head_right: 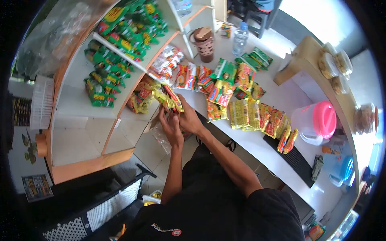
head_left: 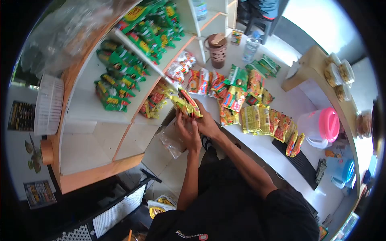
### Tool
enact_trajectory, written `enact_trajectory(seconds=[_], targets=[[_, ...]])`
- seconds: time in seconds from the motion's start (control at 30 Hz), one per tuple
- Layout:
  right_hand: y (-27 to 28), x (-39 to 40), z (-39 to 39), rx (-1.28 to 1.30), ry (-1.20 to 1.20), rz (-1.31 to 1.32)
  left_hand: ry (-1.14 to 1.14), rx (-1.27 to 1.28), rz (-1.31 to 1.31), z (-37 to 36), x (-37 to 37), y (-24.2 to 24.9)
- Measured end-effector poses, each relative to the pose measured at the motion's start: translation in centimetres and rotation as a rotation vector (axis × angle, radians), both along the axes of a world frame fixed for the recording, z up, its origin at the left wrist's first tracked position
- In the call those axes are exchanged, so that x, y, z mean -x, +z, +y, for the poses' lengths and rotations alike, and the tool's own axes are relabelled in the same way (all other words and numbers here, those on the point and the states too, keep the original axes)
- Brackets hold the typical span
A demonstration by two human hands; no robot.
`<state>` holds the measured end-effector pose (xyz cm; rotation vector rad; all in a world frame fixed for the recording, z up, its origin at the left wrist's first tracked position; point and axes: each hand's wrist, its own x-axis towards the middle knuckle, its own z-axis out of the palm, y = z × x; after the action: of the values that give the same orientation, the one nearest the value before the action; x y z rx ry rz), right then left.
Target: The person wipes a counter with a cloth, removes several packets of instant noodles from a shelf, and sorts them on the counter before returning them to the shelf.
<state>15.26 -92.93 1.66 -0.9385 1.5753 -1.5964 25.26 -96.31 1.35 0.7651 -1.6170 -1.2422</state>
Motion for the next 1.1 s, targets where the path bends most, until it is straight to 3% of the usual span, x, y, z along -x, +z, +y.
enact_trajectory(seconds=[0.07,0.2,0.33,0.53,0.67,0.7,0.77,0.9,1.03,1.1], targets=[[-0.6,0.6,2.3,0.053,-0.070,0.008,-0.090,-0.109,0.079,2.5,1.1,0.6],[1.2,3.1,8.9,-0.006,-0.211,0.071,-0.249,-0.002,-0.051,5.9,3.8,1.0],[1.7,5.3,15.0,0.032,-0.462,0.107,-0.502,-0.049,0.083,10.4,8.1,0.7],[5.2,7.1,26.1,0.045,-0.871,0.150,-0.823,0.120,0.022,19.1,12.8,3.4],[4.8,5.4,33.5,0.069,-1.128,0.070,-1.041,0.309,0.014,25.4,13.8,4.9],[4.4,4.6,35.3,0.084,-1.177,0.032,-1.097,0.404,-0.010,26.6,13.7,5.3],[3.8,3.0,38.4,0.064,-1.275,-0.035,-1.253,0.287,0.001,29.5,13.2,5.0],[1.0,1.6,43.3,0.100,-1.453,-0.135,-1.434,0.288,0.000,34.3,13.5,3.4],[-2.6,4.1,46.5,0.227,-1.480,-0.174,-1.457,0.220,-0.040,38.5,15.9,0.4],[-4.3,6.0,47.8,0.064,-1.502,-0.006,-1.450,0.244,-0.080,40.1,17.6,-1.4]])
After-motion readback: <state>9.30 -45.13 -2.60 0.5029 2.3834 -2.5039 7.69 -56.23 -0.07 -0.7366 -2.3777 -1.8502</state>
